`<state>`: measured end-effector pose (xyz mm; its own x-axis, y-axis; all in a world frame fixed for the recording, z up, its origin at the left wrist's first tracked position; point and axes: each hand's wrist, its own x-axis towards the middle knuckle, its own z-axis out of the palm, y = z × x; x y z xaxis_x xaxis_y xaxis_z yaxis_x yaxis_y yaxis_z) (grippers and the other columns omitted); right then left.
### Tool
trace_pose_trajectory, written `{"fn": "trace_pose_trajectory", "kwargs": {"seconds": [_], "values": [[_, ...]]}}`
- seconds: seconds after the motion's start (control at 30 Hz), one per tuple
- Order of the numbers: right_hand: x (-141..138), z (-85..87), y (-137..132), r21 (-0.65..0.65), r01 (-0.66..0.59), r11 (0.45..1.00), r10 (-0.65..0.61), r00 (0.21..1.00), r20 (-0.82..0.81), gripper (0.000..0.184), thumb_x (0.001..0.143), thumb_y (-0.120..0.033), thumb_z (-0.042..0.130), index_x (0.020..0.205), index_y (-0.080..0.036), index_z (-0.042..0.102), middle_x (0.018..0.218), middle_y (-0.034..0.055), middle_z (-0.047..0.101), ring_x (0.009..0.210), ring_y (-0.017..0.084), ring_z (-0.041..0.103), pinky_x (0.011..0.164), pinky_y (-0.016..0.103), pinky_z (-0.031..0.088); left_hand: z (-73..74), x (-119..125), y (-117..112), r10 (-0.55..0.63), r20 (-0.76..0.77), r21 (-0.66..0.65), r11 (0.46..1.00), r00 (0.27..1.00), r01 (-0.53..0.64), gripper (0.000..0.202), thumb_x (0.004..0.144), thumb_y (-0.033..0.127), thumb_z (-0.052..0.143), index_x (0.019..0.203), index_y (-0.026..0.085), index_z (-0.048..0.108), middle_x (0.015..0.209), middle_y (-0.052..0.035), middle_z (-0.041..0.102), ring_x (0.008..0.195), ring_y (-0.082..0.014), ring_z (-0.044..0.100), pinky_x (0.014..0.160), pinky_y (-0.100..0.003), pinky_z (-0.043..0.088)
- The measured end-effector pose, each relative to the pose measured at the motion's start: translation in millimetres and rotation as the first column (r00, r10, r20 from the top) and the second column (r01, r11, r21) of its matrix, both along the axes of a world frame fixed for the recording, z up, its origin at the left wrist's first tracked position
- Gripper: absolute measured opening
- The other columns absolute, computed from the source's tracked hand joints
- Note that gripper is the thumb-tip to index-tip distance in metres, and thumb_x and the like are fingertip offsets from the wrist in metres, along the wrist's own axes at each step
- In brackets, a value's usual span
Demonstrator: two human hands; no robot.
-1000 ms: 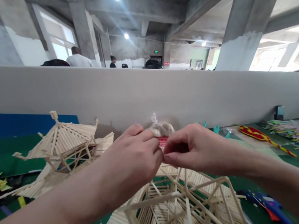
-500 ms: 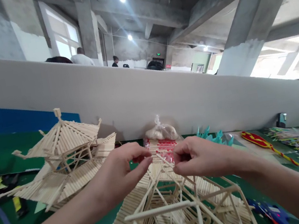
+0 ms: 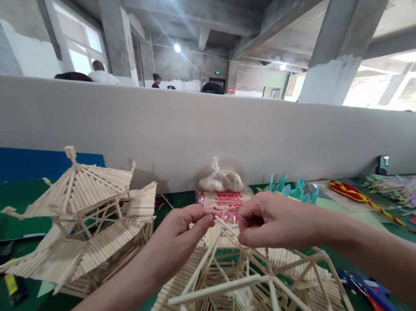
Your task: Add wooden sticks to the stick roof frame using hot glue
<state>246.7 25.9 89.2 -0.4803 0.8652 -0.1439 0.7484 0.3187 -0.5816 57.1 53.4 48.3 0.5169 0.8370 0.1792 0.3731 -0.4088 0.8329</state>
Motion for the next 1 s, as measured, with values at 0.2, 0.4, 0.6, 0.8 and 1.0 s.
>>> {"fn": "trace_pose_trajectory", "kwargs": {"seconds": [0.2, 0.4, 0.6, 0.8, 1.0], "values": [[0.5, 0.0, 0.7, 0.019, -0.031, 0.999, 0.031, 0.999, 0.007, 0.011, 0.067, -0.019, 0.050, 0.057, -0.019, 0.046, 0.051, -0.0075, 0.038, 0.047, 0.006, 0.034, 0.041, 0.019, 0.025, -1.4, -1.9, 2.1, -0.030, 0.012, -0.019, 0.999, 0.999, 0.031, 0.027, 0.082, 0.034, 0.043, 0.082, 0.017, 0.065, 0.080, -0.0022, 0.066, 0.077, -0.0171, 0.057, 0.071, -0.027, 0.044], [-3.1, -0.1, -1.2, 0.018, -0.006, 1.000, 0.005, 1.000, 0.011, 0.011, 0.066, -0.017, 0.049, 0.055, -0.019, 0.045, 0.050, -0.0074, 0.037, 0.047, 0.006, 0.035, 0.041, 0.019, 0.025, -0.1, -0.9, 0.9, -0.034, 0.014, -0.017, 0.999, 0.999, 0.034, 0.026, 0.082, 0.033, 0.044, 0.085, 0.019, 0.066, 0.085, -0.0026, 0.066, 0.083, -0.0180, 0.058, 0.074, -0.027, 0.042], [-4.7, -0.7, -1.3, 0.006, 0.013, 1.000, -0.013, 1.000, 0.028, 0.010, 0.065, -0.018, 0.048, 0.056, -0.019, 0.046, 0.050, -0.0072, 0.036, 0.047, 0.006, 0.034, 0.041, 0.019, 0.025, -0.6, -0.4, 0.2, -0.027, 0.025, -0.015, 1.000, 0.999, 0.028, 0.024, 0.082, 0.031, 0.046, 0.088, 0.021, 0.066, 0.086, -0.0012, 0.067, 0.082, -0.0164, 0.059, 0.073, -0.024, 0.042], [-2.9, -3.6, -0.5, 0.017, -0.011, 1.000, 0.011, 1.000, 0.005, 0.009, 0.065, -0.017, 0.048, 0.056, -0.019, 0.045, 0.051, -0.0069, 0.036, 0.047, 0.007, 0.034, 0.043, 0.020, 0.024, -0.9, -0.4, 1.9, -0.044, 0.031, 0.005, 0.999, 0.999, 0.044, 0.024, 0.083, 0.029, 0.046, 0.091, 0.022, 0.067, 0.085, -0.0005, 0.069, 0.081, -0.0161, 0.059, 0.072, -0.024, 0.042], [-2.0, -3.8, -1.5, 0.020, -0.001, 1.000, 0.001, 1.000, 0.007, 0.011, 0.066, -0.018, 0.049, 0.056, -0.019, 0.045, 0.051, -0.0068, 0.036, 0.047, 0.007, 0.034, 0.042, 0.021, 0.024, 1.9, 1.2, 0.7, -0.062, 0.015, -0.007, 0.998, 0.998, 0.062, 0.025, 0.082, 0.028, 0.044, 0.087, 0.018, 0.066, 0.084, -0.0021, 0.068, 0.080, -0.0173, 0.058, 0.072, -0.026, 0.043]]}}
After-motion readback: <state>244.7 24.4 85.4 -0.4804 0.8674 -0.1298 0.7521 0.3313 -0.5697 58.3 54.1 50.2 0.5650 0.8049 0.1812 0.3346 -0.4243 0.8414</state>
